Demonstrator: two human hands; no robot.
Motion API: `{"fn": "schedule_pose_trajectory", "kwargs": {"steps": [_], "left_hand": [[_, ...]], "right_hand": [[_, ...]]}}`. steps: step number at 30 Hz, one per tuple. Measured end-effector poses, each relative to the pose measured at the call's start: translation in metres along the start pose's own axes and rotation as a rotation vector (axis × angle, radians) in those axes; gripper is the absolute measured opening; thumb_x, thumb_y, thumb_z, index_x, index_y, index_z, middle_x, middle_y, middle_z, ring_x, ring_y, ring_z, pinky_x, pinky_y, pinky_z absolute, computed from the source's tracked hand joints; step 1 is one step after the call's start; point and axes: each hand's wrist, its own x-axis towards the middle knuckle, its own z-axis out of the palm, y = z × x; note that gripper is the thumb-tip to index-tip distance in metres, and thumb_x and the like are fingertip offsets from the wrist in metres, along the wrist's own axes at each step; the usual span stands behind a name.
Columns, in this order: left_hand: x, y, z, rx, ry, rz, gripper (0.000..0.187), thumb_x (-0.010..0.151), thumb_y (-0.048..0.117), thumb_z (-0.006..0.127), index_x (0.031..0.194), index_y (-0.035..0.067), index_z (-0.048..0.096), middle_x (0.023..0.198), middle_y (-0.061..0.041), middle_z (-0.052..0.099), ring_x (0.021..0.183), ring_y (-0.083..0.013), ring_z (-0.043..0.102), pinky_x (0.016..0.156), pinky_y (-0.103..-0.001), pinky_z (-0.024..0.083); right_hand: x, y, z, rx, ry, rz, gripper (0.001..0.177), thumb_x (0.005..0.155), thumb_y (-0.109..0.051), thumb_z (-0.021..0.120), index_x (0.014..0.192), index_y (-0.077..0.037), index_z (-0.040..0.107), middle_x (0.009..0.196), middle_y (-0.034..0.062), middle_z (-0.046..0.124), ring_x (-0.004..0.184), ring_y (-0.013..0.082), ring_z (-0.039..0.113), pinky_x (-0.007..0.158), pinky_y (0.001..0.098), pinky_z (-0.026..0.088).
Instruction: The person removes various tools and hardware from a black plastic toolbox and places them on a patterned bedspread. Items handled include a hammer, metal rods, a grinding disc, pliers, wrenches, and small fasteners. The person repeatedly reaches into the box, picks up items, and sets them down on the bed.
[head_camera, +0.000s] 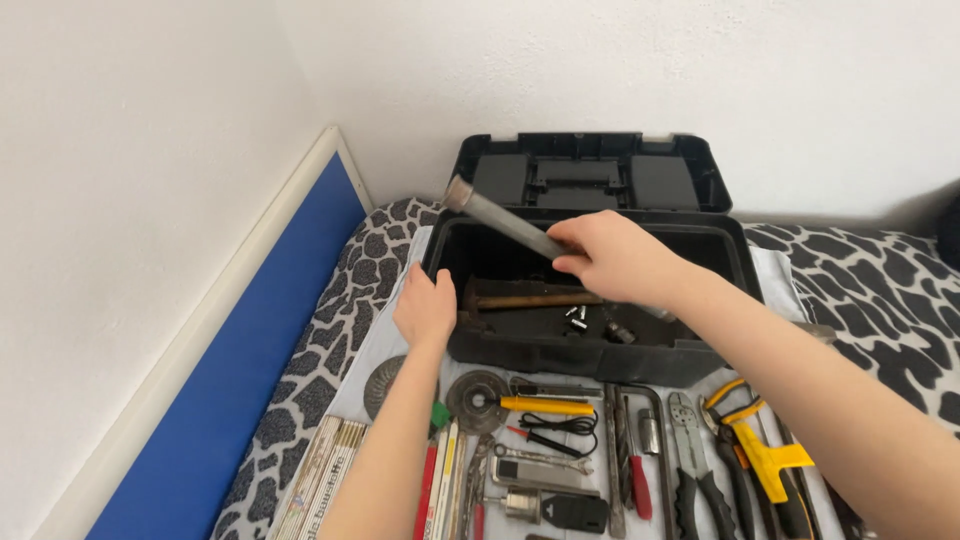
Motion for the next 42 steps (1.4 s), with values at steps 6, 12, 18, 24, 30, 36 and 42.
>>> {"fn": "schedule_pose_trajectory", "kwargs": {"steps": [6, 12, 18, 24, 30, 36, 42], "left_hand": [[0.064, -0.112, 0.056, -1.003, -0.204, 0.196, 0.07, 0.101, -0.002, 0.048, 0.164, -0.003, 0.018, 0.161, -0.026, 0.03, 0.149, -0.036, 0.038, 0.126, -0.037, 0.031], [-0.055, -0.08, -0.085, -0.316, -0.385, -0.031, 0.065, 0.1, 0.034, 0.038, 0.161, 0.014, 0.031, 0.167, -0.005, 0.033, 0.153, -0.024, 0.034, 0.122, -0.046, 0.031], [-0.088, -0.131, -0.121, -0.316, -0.351, -0.063, 0.062, 0.101, 0.031, 0.042, 0.16, 0.013, 0.034, 0.166, -0.006, 0.036, 0.153, -0.0243, 0.036, 0.123, -0.045, 0.033], [-0.114, -0.144, -0.136, -0.322, -0.298, -0.04, 0.059, 0.1, 0.029, 0.043, 0.156, 0.012, 0.041, 0.162, -0.006, 0.044, 0.149, -0.0226, 0.042, 0.12, -0.042, 0.035], [-0.131, -0.135, -0.143, -0.31, -0.327, -0.039, 0.056, 0.1, 0.028, 0.042, 0.154, 0.016, 0.045, 0.16, -0.003, 0.047, 0.151, -0.0203, 0.039, 0.121, -0.044, 0.034], [-0.133, -0.146, -0.136, -0.326, -0.358, 0.002, 0.053, 0.1, 0.028, 0.043, 0.152, 0.015, 0.048, 0.159, -0.005, 0.048, 0.15, -0.0221, 0.041, 0.12, -0.047, 0.036], [-0.137, -0.139, -0.13, -0.32, -0.381, -0.022, 0.052, 0.1, 0.027, 0.045, 0.15, 0.015, 0.05, 0.158, -0.005, 0.049, 0.149, -0.021, 0.043, 0.12, -0.045, 0.037]], "right_hand": [[-0.075, -0.062, 0.024, -0.086, -0.114, -0.159, 0.033, 0.09, -0.019, 0.069, 0.118, -0.001, 0.071, 0.103, 0.0193, 0.076, 0.102, 0.0435, 0.071, 0.089, 0.0504, 0.058], [-0.128, -0.116, 0.087, -0.048, -0.542, 0.038, 0.009, 0.099, -0.024, 0.061, 0.104, -0.02, 0.067, 0.095, -0.0047, 0.067, 0.088, 0.0121, 0.065, 0.083, 0.0293, 0.058], [-0.157, -0.114, 0.211, 0.002, -0.525, -0.233, 0.018, 0.094, -0.027, 0.068, 0.093, -0.009, 0.068, 0.092, 0.0092, 0.066, 0.085, 0.0292, 0.065, 0.077, 0.0443, 0.056], [-0.177, -0.12, 0.339, -0.039, -0.641, -0.292, 0.032, 0.091, -0.023, 0.069, 0.113, 0.0, 0.065, 0.105, 0.0164, 0.06, 0.091, 0.0398, 0.065, 0.077, 0.0542, 0.056], [-0.2, -0.119, 0.42, -0.03, -0.559, -0.337, 0.021, 0.104, -0.014, 0.06, 0.111, 0.005, 0.057, 0.1, 0.0219, 0.052, 0.083, 0.038, 0.058, 0.061, 0.0526, 0.055], [-0.22, -0.108, 0.476, -0.152, -0.216, -0.419, 0.018, 0.104, -0.016, 0.063, 0.106, 0.002, 0.061, 0.093, 0.0173, 0.05, 0.071, 0.0316, 0.05, 0.04, 0.04, 0.044], [-0.224, -0.107, 0.47, -0.126, -0.234, -0.367, 0.025, 0.104, -0.023, 0.063, 0.113, 0.0, 0.058, 0.108, 0.0186, 0.053, 0.087, 0.0333, 0.054, 0.05, 0.044, 0.052]]}}
